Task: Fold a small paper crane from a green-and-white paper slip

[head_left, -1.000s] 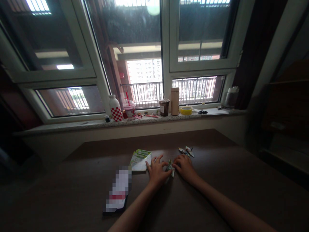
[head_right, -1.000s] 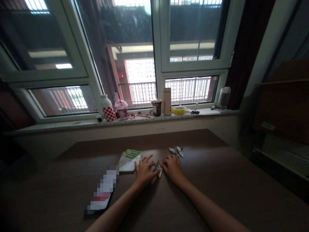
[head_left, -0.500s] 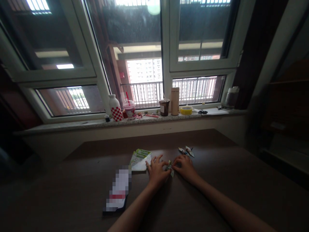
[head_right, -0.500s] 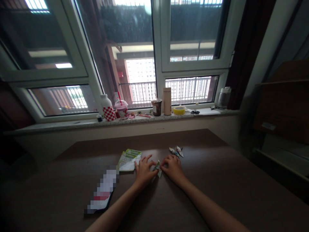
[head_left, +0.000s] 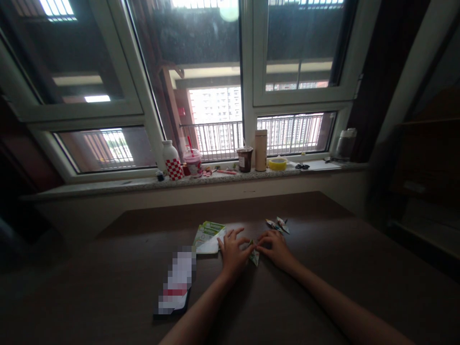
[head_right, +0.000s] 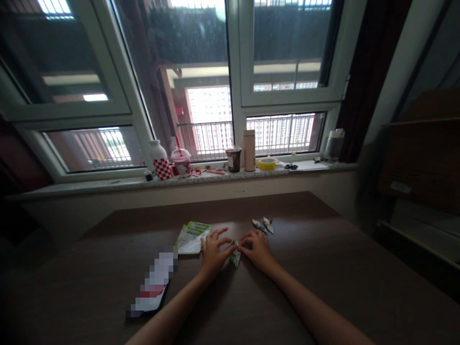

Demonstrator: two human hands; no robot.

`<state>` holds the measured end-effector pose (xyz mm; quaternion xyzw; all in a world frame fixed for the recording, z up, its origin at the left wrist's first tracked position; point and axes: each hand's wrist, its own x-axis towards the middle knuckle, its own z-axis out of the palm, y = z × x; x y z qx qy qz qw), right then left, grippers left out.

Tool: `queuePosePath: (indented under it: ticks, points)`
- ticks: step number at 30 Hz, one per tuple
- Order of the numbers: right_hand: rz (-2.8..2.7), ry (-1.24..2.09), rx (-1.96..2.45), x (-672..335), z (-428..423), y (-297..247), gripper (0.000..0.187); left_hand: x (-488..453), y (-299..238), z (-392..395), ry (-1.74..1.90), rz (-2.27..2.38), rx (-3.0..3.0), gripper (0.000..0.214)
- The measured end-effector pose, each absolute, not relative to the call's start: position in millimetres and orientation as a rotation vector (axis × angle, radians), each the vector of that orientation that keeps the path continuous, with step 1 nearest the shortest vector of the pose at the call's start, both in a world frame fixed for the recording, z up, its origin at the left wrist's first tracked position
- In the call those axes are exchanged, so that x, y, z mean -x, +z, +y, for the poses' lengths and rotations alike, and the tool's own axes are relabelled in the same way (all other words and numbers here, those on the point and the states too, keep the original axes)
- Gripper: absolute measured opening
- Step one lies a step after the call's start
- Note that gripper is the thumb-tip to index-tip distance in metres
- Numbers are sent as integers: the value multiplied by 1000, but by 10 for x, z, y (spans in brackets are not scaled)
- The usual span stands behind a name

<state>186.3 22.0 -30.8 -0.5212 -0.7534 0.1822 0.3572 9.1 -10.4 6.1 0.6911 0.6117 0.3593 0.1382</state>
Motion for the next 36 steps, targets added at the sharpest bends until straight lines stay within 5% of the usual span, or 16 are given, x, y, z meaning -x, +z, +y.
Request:
queuePosePath:
  ticks: [36]
  points:
    - [-1953,487,1368,-1843,203,-291,12,-77,22,-46,1173,1752,-1921,6]
